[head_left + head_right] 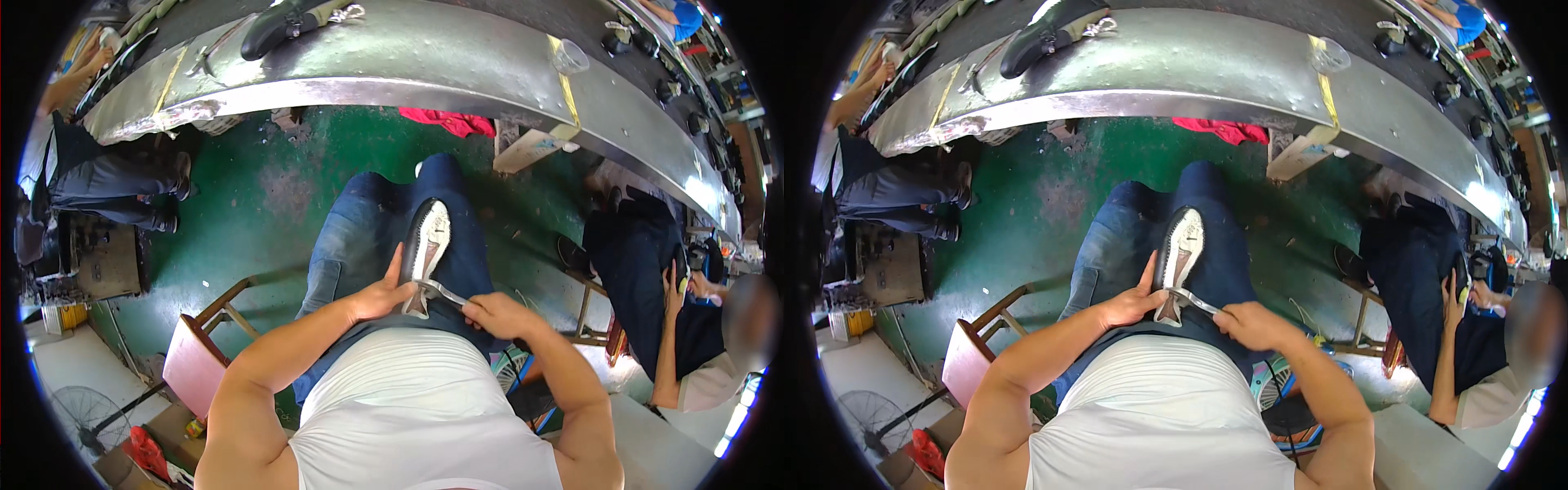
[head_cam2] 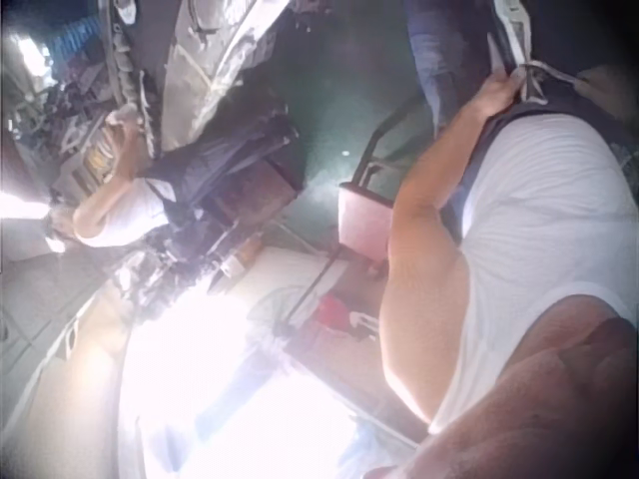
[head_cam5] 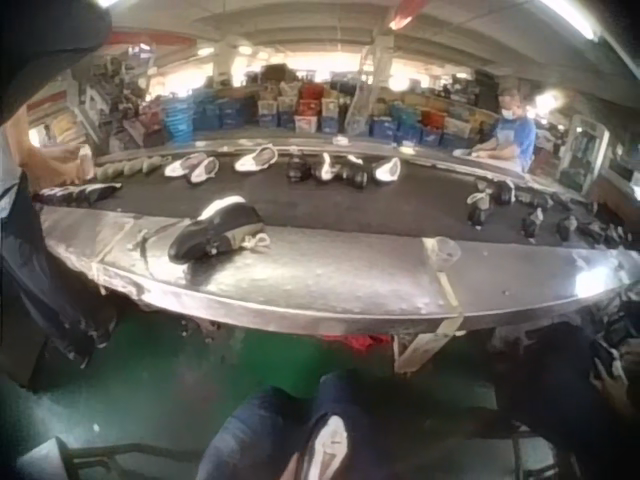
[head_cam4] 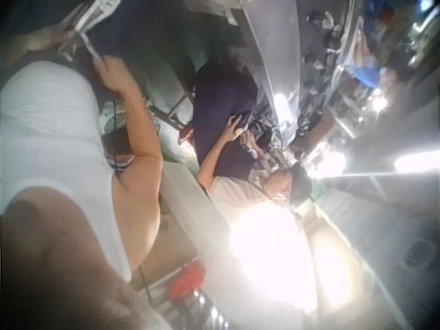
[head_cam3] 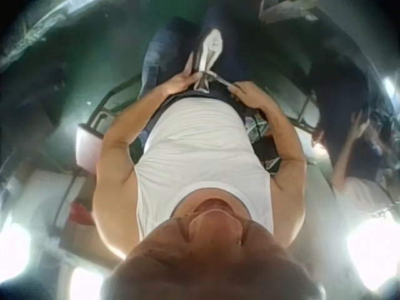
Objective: Manually pulling and stretching the upper of a shoe over a last and securing it using pliers and hammering.
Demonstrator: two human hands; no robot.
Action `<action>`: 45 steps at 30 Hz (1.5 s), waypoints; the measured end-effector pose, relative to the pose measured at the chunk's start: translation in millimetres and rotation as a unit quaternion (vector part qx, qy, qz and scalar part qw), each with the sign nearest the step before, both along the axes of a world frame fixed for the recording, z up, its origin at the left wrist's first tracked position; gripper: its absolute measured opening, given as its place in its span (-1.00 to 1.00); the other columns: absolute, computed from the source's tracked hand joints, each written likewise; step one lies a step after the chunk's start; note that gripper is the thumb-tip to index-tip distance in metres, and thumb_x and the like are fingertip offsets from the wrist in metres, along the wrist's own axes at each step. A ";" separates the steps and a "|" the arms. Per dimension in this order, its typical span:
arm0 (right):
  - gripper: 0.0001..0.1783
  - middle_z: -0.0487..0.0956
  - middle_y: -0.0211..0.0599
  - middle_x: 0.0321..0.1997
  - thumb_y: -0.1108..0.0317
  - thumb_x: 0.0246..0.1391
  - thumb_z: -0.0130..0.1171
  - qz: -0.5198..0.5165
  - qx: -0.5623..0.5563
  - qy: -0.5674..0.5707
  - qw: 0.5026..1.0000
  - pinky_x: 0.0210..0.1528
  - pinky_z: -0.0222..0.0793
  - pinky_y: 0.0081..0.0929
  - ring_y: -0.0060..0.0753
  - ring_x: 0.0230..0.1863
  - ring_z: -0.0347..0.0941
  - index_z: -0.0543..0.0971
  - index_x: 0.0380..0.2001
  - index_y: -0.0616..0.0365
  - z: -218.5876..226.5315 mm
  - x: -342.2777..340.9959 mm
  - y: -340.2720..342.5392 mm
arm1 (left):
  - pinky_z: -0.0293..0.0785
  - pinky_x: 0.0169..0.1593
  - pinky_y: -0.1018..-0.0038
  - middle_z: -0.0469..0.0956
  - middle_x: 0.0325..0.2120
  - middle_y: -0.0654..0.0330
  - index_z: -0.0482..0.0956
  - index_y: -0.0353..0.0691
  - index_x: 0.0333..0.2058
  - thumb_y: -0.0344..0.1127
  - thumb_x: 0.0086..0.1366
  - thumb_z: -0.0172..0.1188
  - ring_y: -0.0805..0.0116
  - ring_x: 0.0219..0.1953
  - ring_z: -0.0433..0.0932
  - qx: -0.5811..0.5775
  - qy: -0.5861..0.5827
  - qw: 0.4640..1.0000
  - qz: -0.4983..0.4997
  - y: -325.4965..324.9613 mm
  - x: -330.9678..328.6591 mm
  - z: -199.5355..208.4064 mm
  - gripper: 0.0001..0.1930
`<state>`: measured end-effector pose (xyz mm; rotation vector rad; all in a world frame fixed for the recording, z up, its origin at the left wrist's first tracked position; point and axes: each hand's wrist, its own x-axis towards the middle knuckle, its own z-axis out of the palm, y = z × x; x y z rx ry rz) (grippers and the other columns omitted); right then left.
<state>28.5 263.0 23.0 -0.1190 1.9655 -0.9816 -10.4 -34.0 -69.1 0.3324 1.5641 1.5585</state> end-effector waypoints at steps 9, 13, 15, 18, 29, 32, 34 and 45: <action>-0.56 0.61 0.10 -0.34 0.08 0.37 -0.06 -0.128 -0.021 0.236 0.963 -0.25 0.50 -0.10 0.14 -0.31 0.58 0.52 -0.15 0.32 30.9 -6.3 -33.0 | 0.02 0.41 0.41 0.01 0.39 -0.27 -0.67 -0.18 0.40 -0.19 0.41 0.07 0.00 0.42 0.12 -0.080 0.019 0.996 0.035 15.5 -12.3 26.9 0.03; -0.60 0.59 0.17 -0.32 0.10 0.36 -0.04 0.013 0.074 0.229 0.971 -0.17 0.40 0.04 0.28 -0.22 0.52 0.49 -0.27 0.29 11.4 -12.4 -36.3 | 0.06 0.41 0.37 0.00 0.38 -0.28 -0.68 -0.25 0.39 -0.22 0.38 0.13 -0.03 0.42 0.10 -0.114 -0.018 0.993 -0.026 12.1 -24.1 47.2 0.07; -0.61 0.61 0.10 -0.36 0.12 0.37 -0.05 0.000 0.054 0.235 0.970 -0.21 0.43 -0.02 0.22 -0.28 0.55 0.49 -0.32 0.27 11.3 -7.3 -26.7 | 0.10 0.40 0.34 0.10 0.33 -0.30 -0.52 -0.37 0.40 -0.18 0.34 0.21 -0.02 0.38 0.18 -0.153 0.065 0.986 -0.033 11.4 -23.9 50.7 0.07; -0.57 0.61 -0.11 -0.46 0.12 0.40 -0.11 -0.172 -0.057 0.137 0.974 -0.28 0.48 -0.27 -0.15 -0.42 0.58 0.52 -0.33 0.27 -14.6 12.1 -16.2 | 0.24 0.32 0.34 0.33 0.19 -0.20 -0.08 -0.43 0.36 -0.04 0.39 0.17 0.12 0.23 0.37 -0.118 0.053 0.979 0.158 21.0 -29.7 10.8 -0.17; -0.45 0.64 -0.22 -0.30 0.00 0.45 -0.23 -0.339 -0.206 -0.040 0.917 -0.32 0.45 -0.53 -0.46 -0.33 0.59 0.53 -0.15 0.32 -65.0 29.9 10.7 | 0.55 0.03 0.40 0.60 -0.02 0.09 0.41 -0.36 0.20 -0.13 0.37 0.21 0.36 -0.06 0.60 0.176 -0.138 0.955 0.193 16.1 -166.6 137.7 -0.46; -0.39 0.65 -0.22 -0.23 -0.09 0.44 -0.24 -0.337 -0.245 -0.061 0.907 -0.39 0.40 -0.59 -0.46 -0.29 0.60 0.51 -0.07 0.31 -63.4 20.0 14.8 | 0.55 0.04 0.36 0.60 -0.03 0.00 0.39 -0.46 0.18 -0.04 0.30 0.29 0.28 -0.05 0.60 0.075 0.008 0.974 0.214 34.1 -240.7 215.0 -0.34; -0.37 0.65 -0.20 -0.20 -0.10 0.44 -0.24 -0.333 -0.268 -0.072 0.901 -0.40 0.40 -0.59 -0.43 -0.27 0.61 0.50 -0.03 0.33 -70.3 15.5 18.3 | 0.54 0.02 0.35 0.60 -0.05 -0.07 0.41 -0.52 0.13 -0.02 0.26 0.31 0.25 -0.04 0.59 -0.044 0.201 0.963 0.172 59.5 -313.1 251.1 -0.32; -0.34 0.65 -0.21 -0.15 -0.13 0.45 -0.29 -0.352 -0.306 -0.175 0.867 -0.37 0.39 -0.63 -0.45 -0.22 0.60 0.47 0.03 0.32 -77.6 -0.1 23.7 | 0.00 0.39 0.06 0.30 0.29 0.09 0.34 -0.27 0.22 -0.04 0.30 0.21 0.08 0.37 0.17 -0.484 0.774 0.408 -0.003 162.5 -548.7 220.8 -0.38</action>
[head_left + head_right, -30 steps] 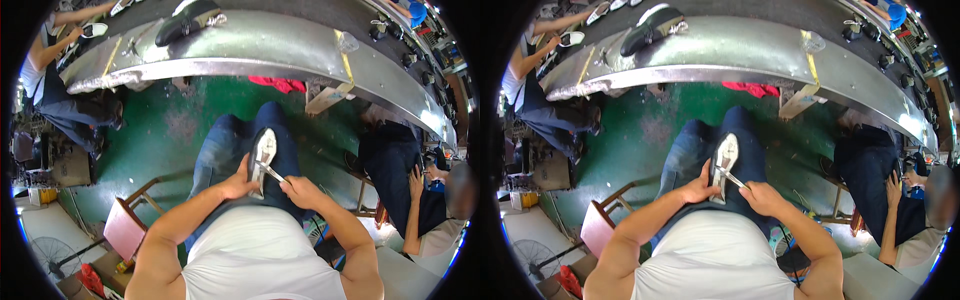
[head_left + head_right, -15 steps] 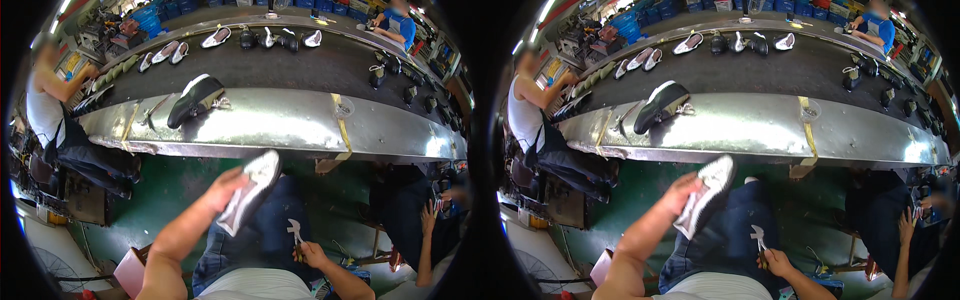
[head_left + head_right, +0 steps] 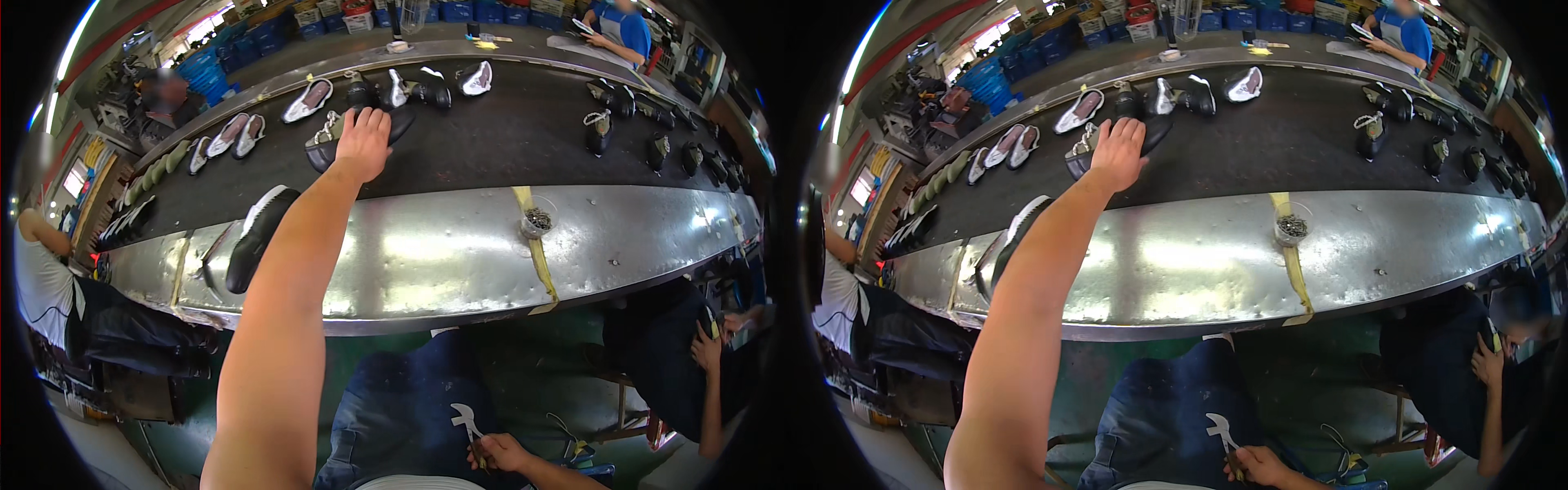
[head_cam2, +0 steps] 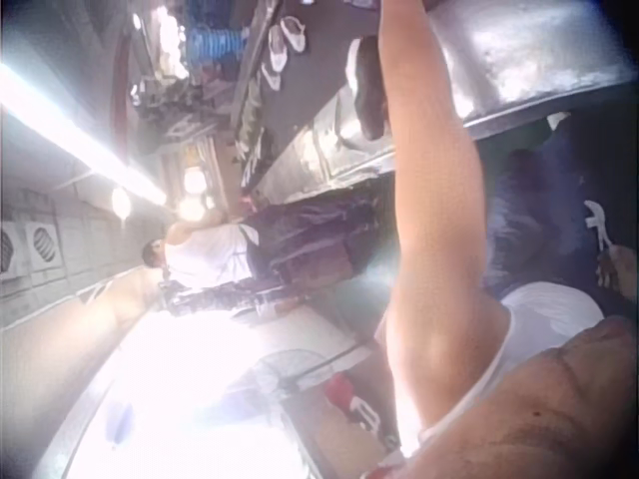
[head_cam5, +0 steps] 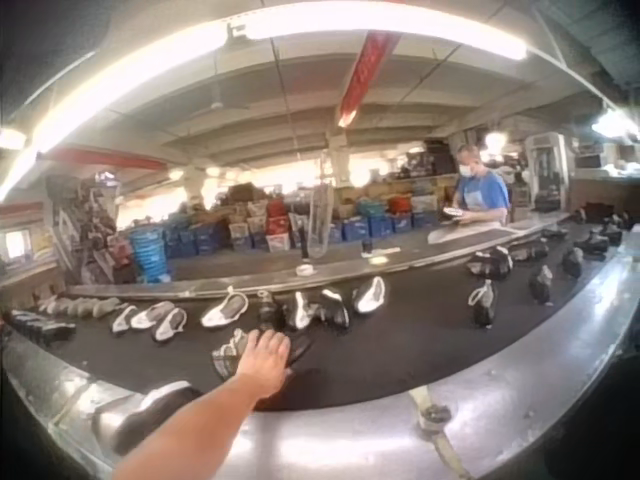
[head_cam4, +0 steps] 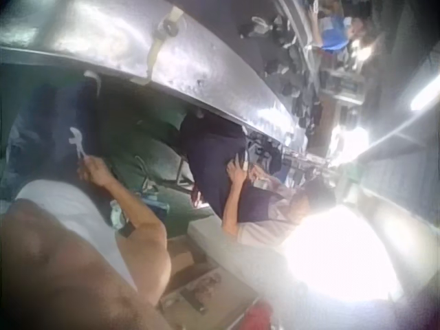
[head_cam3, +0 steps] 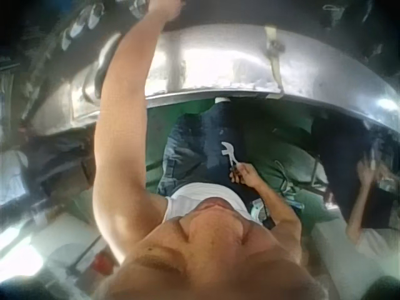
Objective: Manually pulling and stretching the upper of a shoe over a last and securing it using pliers and hammering.
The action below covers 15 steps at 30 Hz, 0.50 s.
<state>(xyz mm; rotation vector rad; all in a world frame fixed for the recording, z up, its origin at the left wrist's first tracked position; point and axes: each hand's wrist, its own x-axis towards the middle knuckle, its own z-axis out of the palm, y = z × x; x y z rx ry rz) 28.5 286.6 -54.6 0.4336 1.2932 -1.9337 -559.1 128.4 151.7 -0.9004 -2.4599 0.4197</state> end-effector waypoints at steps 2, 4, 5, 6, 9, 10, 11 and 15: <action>-0.34 0.66 -0.21 -0.16 -0.12 0.45 -0.30 0.016 0.001 0.004 1.000 -0.40 0.36 -0.65 -0.47 -0.23 0.60 0.47 0.04 0.32 -0.7 -6.6 3.3 | -0.10 0.44 0.07 0.17 0.38 0.10 0.30 -0.26 0.28 -0.04 0.36 0.13 0.01 0.44 0.02 -0.017 0.007 1.000 -0.016 -10.7 -15.8 -42.5 -0.37; -0.34 0.66 -0.22 -0.16 -0.12 0.45 -0.31 0.032 0.002 0.007 0.999 -0.43 0.34 -0.68 -0.49 -0.23 0.60 0.47 0.04 0.32 -1.2 -11.8 4.9 | -0.19 0.46 0.03 0.13 0.40 0.12 0.25 -0.28 0.32 -0.03 0.39 0.08 -0.07 0.47 -0.06 0.008 -0.059 0.998 -0.021 -13.0 -16.0 -58.9 -0.35; -0.35 0.66 -0.22 -0.16 -0.10 0.46 -0.32 0.032 0.001 0.010 0.999 -0.44 0.32 -0.69 -0.50 -0.24 0.60 0.47 0.04 0.32 -1.9 -12.4 6.0 | 0.06 0.40 0.08 0.30 0.32 0.05 0.37 -0.25 0.25 -0.04 0.41 0.04 -0.07 0.36 0.21 0.004 -0.028 0.998 -0.049 -8.5 -16.8 -51.7 -0.44; -0.36 0.66 -0.21 -0.16 -0.09 0.46 -0.33 0.034 0.000 0.015 0.999 -0.46 0.30 -0.70 -0.51 -0.24 0.60 0.47 0.04 0.32 -2.3 -13.6 6.1 | 0.06 0.40 0.08 0.30 0.32 0.05 0.37 -0.25 0.25 -0.04 0.41 0.04 -0.07 0.36 0.21 0.003 -0.029 0.998 -0.049 -8.7 -15.6 -42.5 -0.44; -0.38 0.66 -0.21 -0.17 -0.05 0.47 -0.35 0.030 0.005 0.022 0.999 -0.47 0.30 -0.70 -0.51 -0.26 0.60 0.48 0.03 0.31 -2.3 -13.9 4.0 | 0.50 0.03 0.21 0.58 -0.04 -0.09 0.57 -0.23 0.02 -0.17 0.37 0.09 -0.10 -0.06 0.58 0.154 -0.301 0.938 -0.079 -21.6 17.8 -5.6 -0.66; -0.38 0.66 -0.21 -0.17 -0.05 0.47 -0.35 0.027 0.005 0.025 0.999 -0.47 0.30 -0.70 -0.51 -0.26 0.60 0.48 0.03 0.31 -2.6 -12.6 2.7 | 0.49 0.06 0.21 0.57 -0.02 -0.08 0.57 -0.24 0.01 -0.19 0.34 0.13 -0.09 -0.03 0.57 0.180 -0.254 0.948 -0.064 -39.3 35.2 0.6 -0.66; -0.39 0.66 -0.20 -0.17 -0.03 0.48 -0.36 0.026 0.007 0.021 0.999 -0.47 0.30 -0.70 -0.51 -0.26 0.60 0.48 0.03 0.31 -2.8 -10.5 1.8 | 0.48 0.09 0.21 0.57 0.00 -0.07 0.57 -0.25 0.00 -0.21 0.31 0.18 -0.08 0.01 0.56 0.207 -0.207 0.955 -0.049 -58.8 54.6 9.1 -0.66; -0.40 0.67 -0.19 -0.17 0.00 0.48 -0.39 0.020 0.007 0.010 1.000 -0.48 0.31 -0.70 -0.50 -0.26 0.62 0.48 0.02 0.31 -0.1 -3.3 -0.4 | 0.30 0.30 0.13 0.44 0.15 -0.21 0.46 -0.44 0.10 -0.13 0.17 0.36 -0.14 0.24 0.37 0.267 0.010 0.963 0.041 -178.4 104.2 11.7 -0.38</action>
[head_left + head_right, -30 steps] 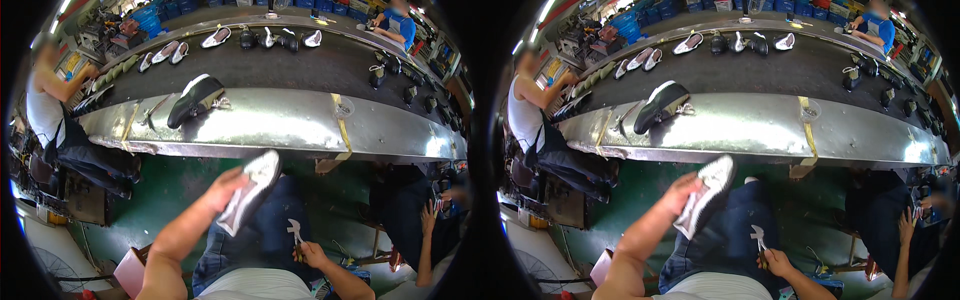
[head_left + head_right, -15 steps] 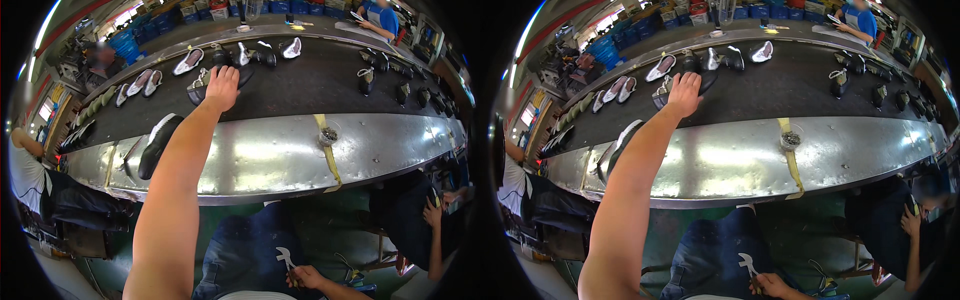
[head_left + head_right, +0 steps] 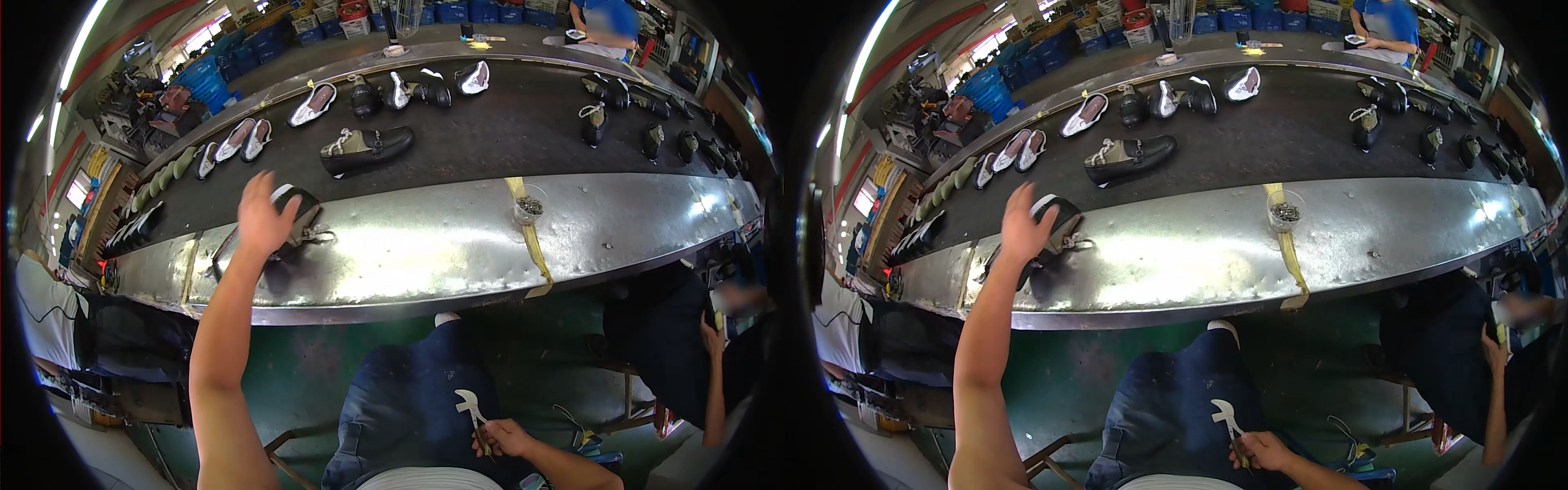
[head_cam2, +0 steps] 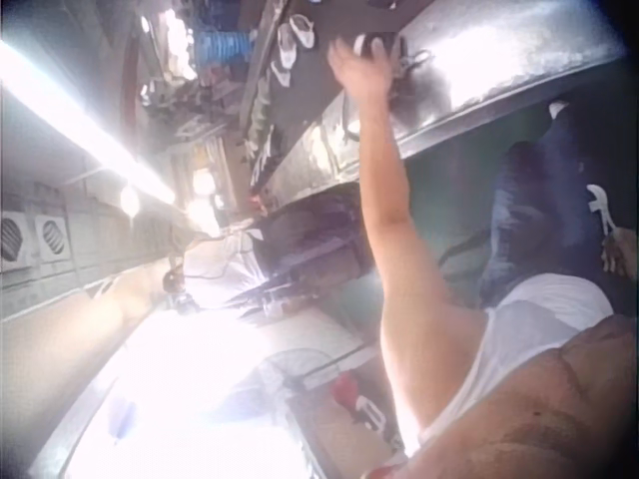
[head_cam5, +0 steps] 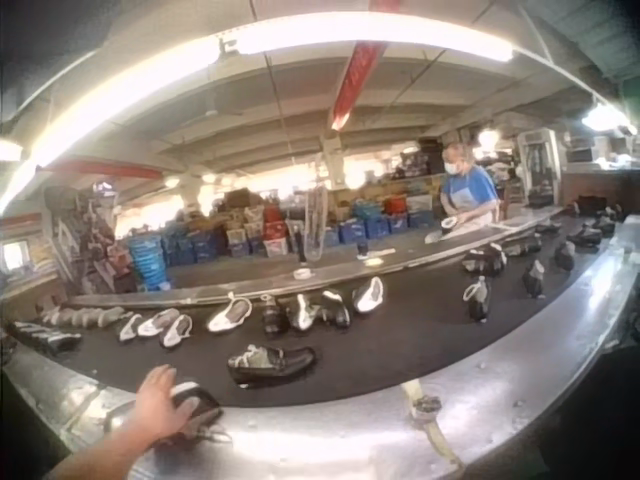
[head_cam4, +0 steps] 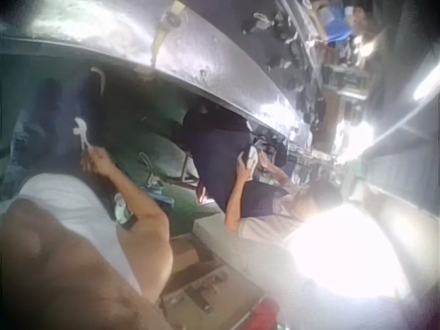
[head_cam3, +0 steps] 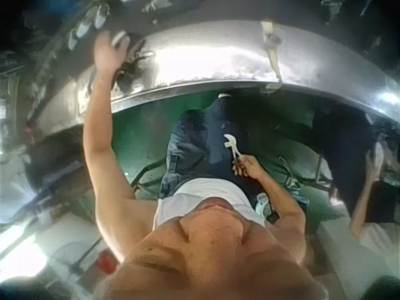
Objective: Manually pulling and stretching the upper of a shoe over a last and securing it using pliers and hammering.
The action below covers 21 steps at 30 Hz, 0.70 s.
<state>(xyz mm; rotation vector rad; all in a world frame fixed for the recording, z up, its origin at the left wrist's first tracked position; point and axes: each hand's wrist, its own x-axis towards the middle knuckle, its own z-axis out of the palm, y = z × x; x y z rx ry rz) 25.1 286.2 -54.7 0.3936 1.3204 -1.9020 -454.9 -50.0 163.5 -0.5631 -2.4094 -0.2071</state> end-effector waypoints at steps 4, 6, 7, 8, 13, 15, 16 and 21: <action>-0.38 0.66 -0.18 -0.19 -0.02 0.47 -0.42 0.007 0.015 0.025 1.000 -0.51 0.31 -0.68 -0.49 -0.30 0.62 0.49 0.01 0.29 -3.1 1.2 -2.8 | 0.32 0.26 0.18 0.48 0.10 -0.24 0.36 -0.43 0.18 0.06 -0.01 0.50 -0.09 0.20 0.44 0.084 -0.257 0.956 0.116 -62.4 38.6 11.2 -0.09; -0.38 0.66 -0.18 -0.20 -0.02 0.47 -0.42 0.013 0.034 0.033 0.999 -0.51 0.30 -0.68 -0.48 -0.30 0.62 0.49 0.00 0.30 -2.9 0.5 -5.6 | 0.42 0.14 0.26 0.58 -0.04 -0.19 0.34 -0.41 0.19 0.02 -0.08 0.55 -0.05 0.05 0.56 0.109 -0.425 0.894 0.088 -64.0 42.2 18.8 -0.06; -0.37 0.66 -0.18 -0.20 -0.03 0.47 -0.41 0.024 0.048 0.041 0.998 -0.51 0.30 -0.69 -0.48 -0.30 0.62 0.49 0.00 0.30 -1.4 -2.4 -5.2 | 0.42 0.14 0.26 0.58 -0.04 -0.19 0.34 -0.41 0.19 0.02 -0.08 0.55 -0.05 0.05 0.56 0.117 -0.421 0.895 0.091 -72.4 41.1 15.5 -0.06; -0.38 0.66 -0.18 -0.20 -0.03 0.47 -0.41 0.022 0.044 0.039 0.998 -0.50 0.31 -0.68 -0.49 -0.30 0.62 0.50 -0.02 0.29 1.2 -5.6 -6.5 | 0.44 0.10 0.26 0.61 -0.08 -0.18 0.41 -0.42 0.12 0.00 -0.10 0.57 -0.04 0.00 0.59 0.092 -0.366 0.926 0.028 -82.4 39.6 11.9 -0.12; -0.44 0.65 -0.18 -0.20 0.03 0.49 -0.37 0.001 0.058 0.035 0.998 -0.48 0.33 -0.66 -0.46 -0.28 0.62 0.49 -0.01 0.28 5.7 -0.8 -18.9 | 0.51 -0.05 0.26 0.66 -0.22 -0.09 0.60 -0.42 -0.08 -0.16 -0.13 0.58 0.05 -0.16 0.64 0.172 -0.397 0.896 0.099 -91.1 47.7 8.7 -0.35; -0.45 0.65 -0.19 -0.21 0.04 0.49 -0.37 -0.011 0.058 0.034 0.998 -0.48 0.33 -0.66 -0.46 -0.28 0.62 0.49 -0.02 0.28 3.1 6.5 -22.1 | 0.52 -0.11 0.30 0.67 -0.26 -0.02 0.63 -0.40 -0.14 -0.17 -0.06 0.54 0.14 -0.18 0.65 0.278 -0.433 0.854 0.079 -104.0 64.3 6.6 -0.45; -0.44 0.65 -0.19 -0.21 0.03 0.49 -0.37 -0.024 0.063 0.034 0.997 -0.49 0.33 -0.66 -0.47 -0.29 0.62 0.49 -0.03 0.28 3.5 11.9 -22.7 | 0.52 -0.08 0.31 0.66 -0.21 0.01 0.60 -0.39 -0.07 -0.19 0.02 0.48 0.18 -0.15 0.64 0.361 -0.408 0.838 0.022 -98.1 84.4 6.9 -0.46; -0.34 0.65 -0.14 -0.26 -0.10 0.46 -0.36 -0.058 0.100 0.053 0.992 -0.56 0.33 -0.64 -0.40 -0.34 0.64 0.50 -0.08 0.33 -2.0 25.0 -25.8 | 0.50 0.13 0.29 0.55 0.03 0.09 0.31 -0.29 0.25 -0.26 0.23 0.34 0.28 0.05 0.55 0.787 -0.362 0.448 -0.223 -95.8 217.4 -24.7 -0.34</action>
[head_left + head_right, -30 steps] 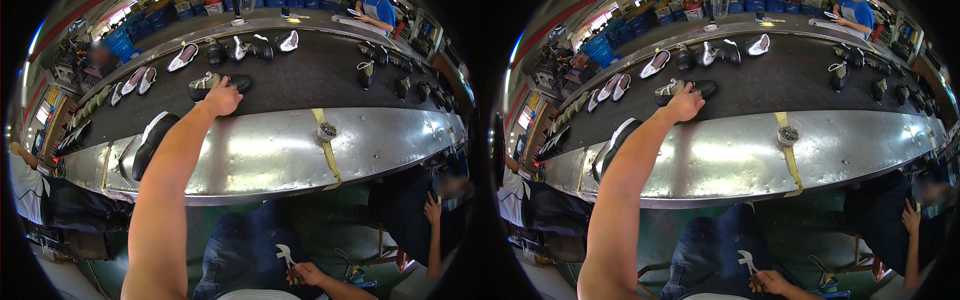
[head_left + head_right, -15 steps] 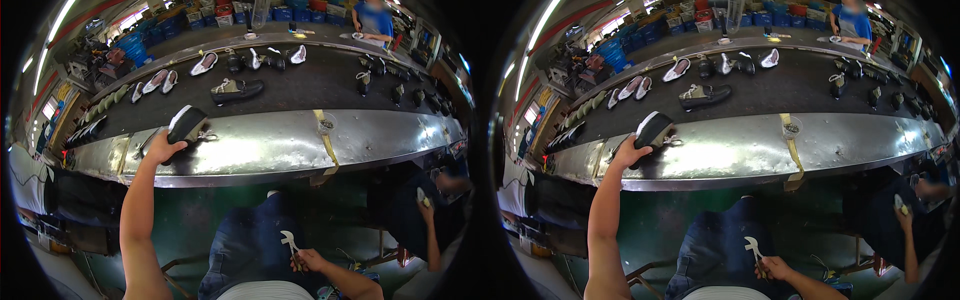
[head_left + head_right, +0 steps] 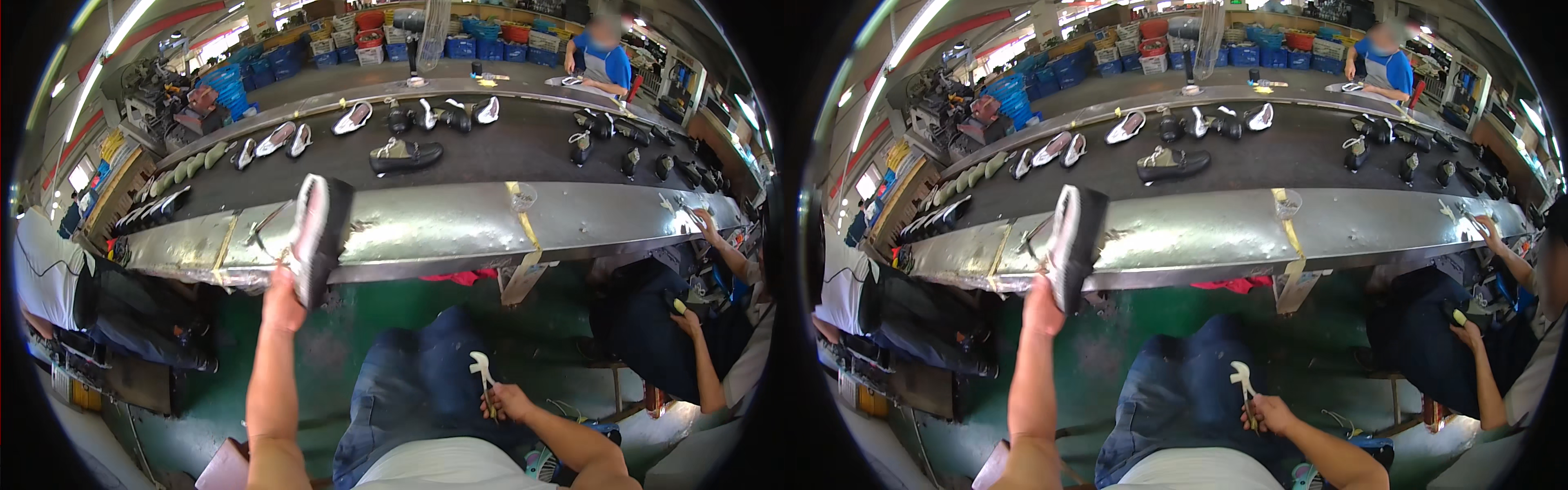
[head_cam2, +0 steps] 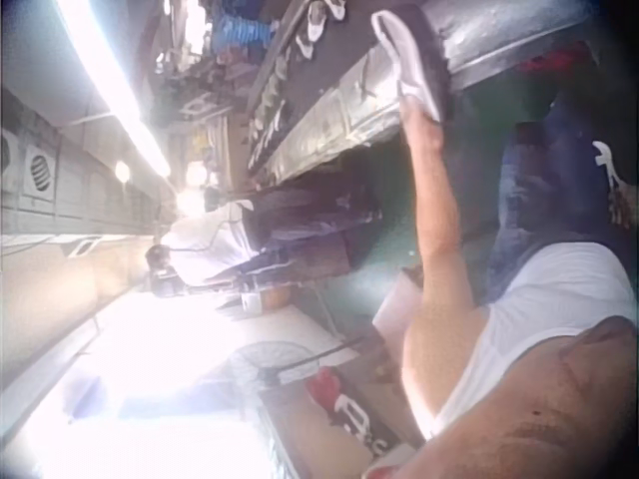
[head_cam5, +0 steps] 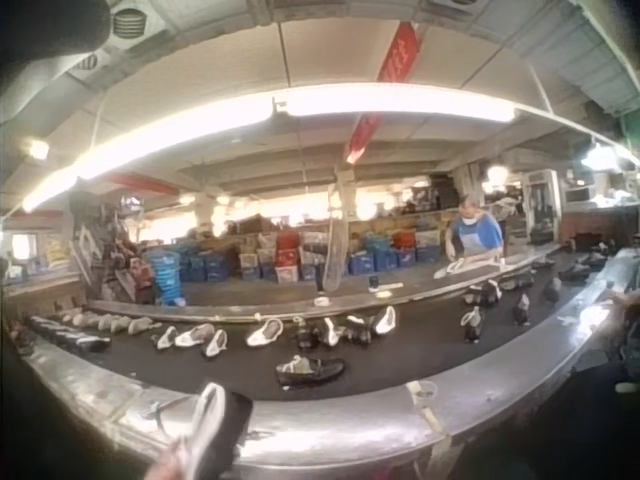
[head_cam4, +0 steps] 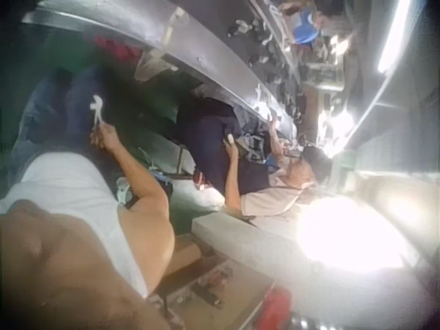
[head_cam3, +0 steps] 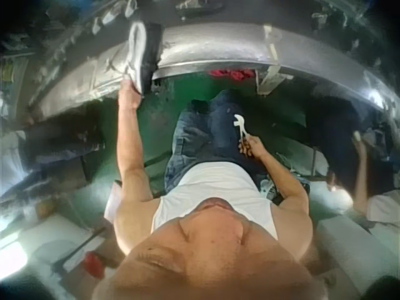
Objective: Manually pulling and stretching the upper of a shoe over a last and securing it using pliers and hammering.
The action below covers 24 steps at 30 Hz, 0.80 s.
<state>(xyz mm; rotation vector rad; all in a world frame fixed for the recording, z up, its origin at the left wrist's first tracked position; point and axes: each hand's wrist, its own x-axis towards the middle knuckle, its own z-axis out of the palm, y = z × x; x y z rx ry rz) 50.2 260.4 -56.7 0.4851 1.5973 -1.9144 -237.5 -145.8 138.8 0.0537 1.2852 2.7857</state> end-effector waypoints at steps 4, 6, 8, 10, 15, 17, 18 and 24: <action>-0.32 0.65 -0.12 -0.29 -0.11 0.46 -0.37 0.019 0.007 0.007 1.000 -0.58 0.34 -0.62 -0.36 -0.38 0.64 0.51 -0.10 0.35 3.7 -3.1 0.5 | 0.56 0.03 0.32 0.63 -0.07 0.19 0.49 -0.25 0.12 -0.17 0.17 0.44 0.28 -0.06 0.62 -0.093 -0.073 0.966 -0.228 9.6 78.0 -114.9 -0.42; -0.32 0.65 -0.11 -0.31 -0.11 0.46 -0.37 0.011 0.011 -0.016 1.000 -0.58 0.35 -0.61 -0.34 -0.39 0.64 0.51 -0.11 0.35 6.5 -3.3 -2.6 | 0.56 0.04 0.27 0.65 -0.06 0.08 0.51 -0.25 0.13 -0.04 0.13 0.47 0.17 -0.05 0.64 -0.350 -0.082 0.907 -0.221 44.6 132.2 -120.6 -0.34; -0.32 0.64 -0.13 -0.35 -0.11 0.46 -0.37 -0.020 0.038 -0.003 0.999 -0.58 0.35 -0.61 -0.35 -0.42 0.63 0.52 -0.14 0.34 8.9 -3.2 -7.8 | 0.49 0.14 0.22 0.58 0.04 -0.10 0.40 -0.23 0.25 0.09 0.13 0.43 -0.01 0.07 0.59 -0.607 0.063 0.766 -0.202 64.9 182.1 -134.1 -0.20; -0.32 0.64 -0.17 -0.37 -0.11 0.46 -0.37 -0.076 -0.014 0.007 0.997 -0.59 0.33 -0.63 -0.38 -0.45 0.61 0.53 -0.17 0.31 -0.9 -1.5 -10.9 | 0.43 0.20 0.18 0.51 0.10 -0.18 0.28 -0.21 0.32 0.23 0.16 0.30 -0.17 0.12 0.51 -0.625 0.036 0.715 -0.311 81.7 210.9 -116.9 -0.11; -0.40 0.64 -0.24 -0.34 -0.07 0.46 -0.32 -0.101 0.015 -0.017 0.995 -0.62 0.26 -0.66 -0.47 -0.46 0.60 0.51 -0.14 0.27 21.3 2.4 -9.8 | 0.46 0.15 0.22 0.53 0.03 -0.22 0.43 -0.35 0.18 0.25 0.14 0.29 -0.14 0.09 0.53 -0.698 0.088 0.620 -0.348 125.0 160.1 -100.9 -0.16; -0.41 0.64 -0.25 -0.34 -0.07 0.46 -0.32 -0.097 0.016 -0.016 0.995 -0.62 0.24 -0.66 -0.48 -0.46 0.60 0.50 -0.14 0.26 20.2 4.9 -8.9 | 0.46 0.15 0.24 0.53 0.04 -0.22 0.47 -0.36 0.15 0.24 0.13 0.29 -0.12 0.10 0.53 -0.707 0.045 0.597 -0.376 157.3 139.9 -110.6 -0.18; -0.41 0.63 -0.26 -0.34 -0.06 0.46 -0.33 -0.087 0.013 -0.012 0.996 -0.63 0.23 -0.66 -0.49 -0.46 0.60 0.50 -0.14 0.26 20.8 5.2 -11.8 | 0.46 0.16 0.28 0.54 0.04 -0.19 0.46 -0.37 0.16 0.19 0.13 0.32 -0.05 0.10 0.54 -0.676 0.069 0.641 -0.357 165.6 133.5 -140.9 -0.20; -0.68 0.61 -0.33 -0.40 0.20 0.31 0.07 0.017 0.154 0.090 0.984 -0.28 0.47 -0.48 -0.52 -0.40 0.55 0.51 -0.11 0.28 60.8 13.5 -17.1 | 0.43 0.15 0.40 0.54 0.03 0.13 0.27 -0.25 0.31 -0.16 0.28 0.33 0.33 0.06 0.50 -0.355 -0.045 0.877 -0.320 145.7 117.6 -145.1 -0.30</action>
